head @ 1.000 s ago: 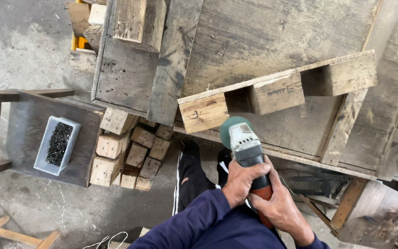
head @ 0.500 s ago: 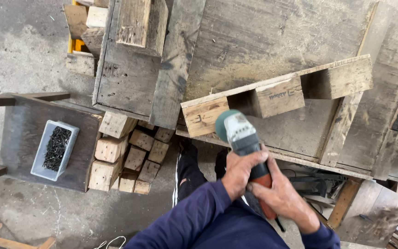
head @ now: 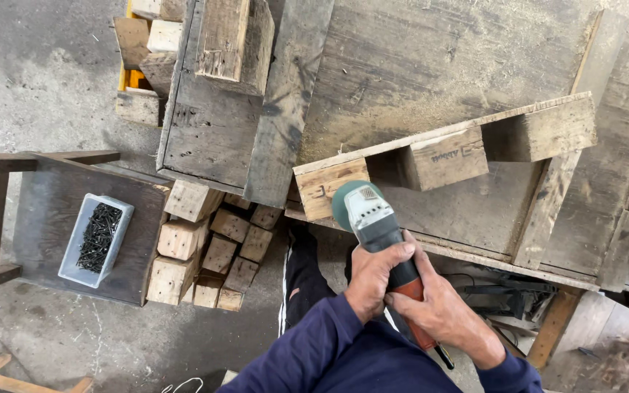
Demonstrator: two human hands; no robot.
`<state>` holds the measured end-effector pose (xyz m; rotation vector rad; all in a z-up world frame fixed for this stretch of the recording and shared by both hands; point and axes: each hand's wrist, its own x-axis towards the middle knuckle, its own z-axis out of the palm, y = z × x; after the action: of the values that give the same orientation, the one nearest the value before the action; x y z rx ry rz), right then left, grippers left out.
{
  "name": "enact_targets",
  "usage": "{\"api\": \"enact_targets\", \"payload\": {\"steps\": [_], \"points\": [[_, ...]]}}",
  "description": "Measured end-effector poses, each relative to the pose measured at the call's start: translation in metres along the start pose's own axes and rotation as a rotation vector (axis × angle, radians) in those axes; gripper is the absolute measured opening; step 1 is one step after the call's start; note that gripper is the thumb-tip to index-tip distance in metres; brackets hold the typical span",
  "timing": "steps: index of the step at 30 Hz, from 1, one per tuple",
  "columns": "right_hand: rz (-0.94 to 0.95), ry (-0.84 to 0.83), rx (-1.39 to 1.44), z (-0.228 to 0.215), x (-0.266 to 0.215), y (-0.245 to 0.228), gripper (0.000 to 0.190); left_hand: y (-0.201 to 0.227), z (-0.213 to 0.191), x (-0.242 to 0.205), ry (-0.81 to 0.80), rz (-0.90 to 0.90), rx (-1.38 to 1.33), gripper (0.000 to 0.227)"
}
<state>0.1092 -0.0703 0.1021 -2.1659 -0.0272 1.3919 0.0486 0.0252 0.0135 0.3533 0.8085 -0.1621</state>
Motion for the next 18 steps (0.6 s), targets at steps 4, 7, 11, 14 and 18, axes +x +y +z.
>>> {"api": "enact_targets", "payload": {"steps": [4, 7, 11, 14, 18], "points": [[-0.028, 0.004, -0.039, 0.002, 0.011, -0.005, 0.111, 0.007, -0.011, 0.015, 0.018, -0.026, -0.004, 0.025], [-0.07, 0.023, -0.088, 0.005, 0.017, -0.006, 0.108, 0.014, -0.018, 0.018, -0.068, 0.091, -0.06, 0.024], [-0.059, -0.043, -0.054, 0.014, 0.002, 0.0, 0.112, 0.006, -0.015, -0.013, 0.004, 0.051, -0.072, 0.026], [-0.044, -0.065, -0.031, 0.015, 0.004, -0.003, 0.114, 0.004, -0.019, -0.014, 0.002, 0.014, -0.084, 0.026], [0.005, -0.013, -0.12, 0.014, 0.017, -0.02, 0.112, 0.013, -0.026, 0.004, -0.024, 0.056, -0.075, 0.026]]}}
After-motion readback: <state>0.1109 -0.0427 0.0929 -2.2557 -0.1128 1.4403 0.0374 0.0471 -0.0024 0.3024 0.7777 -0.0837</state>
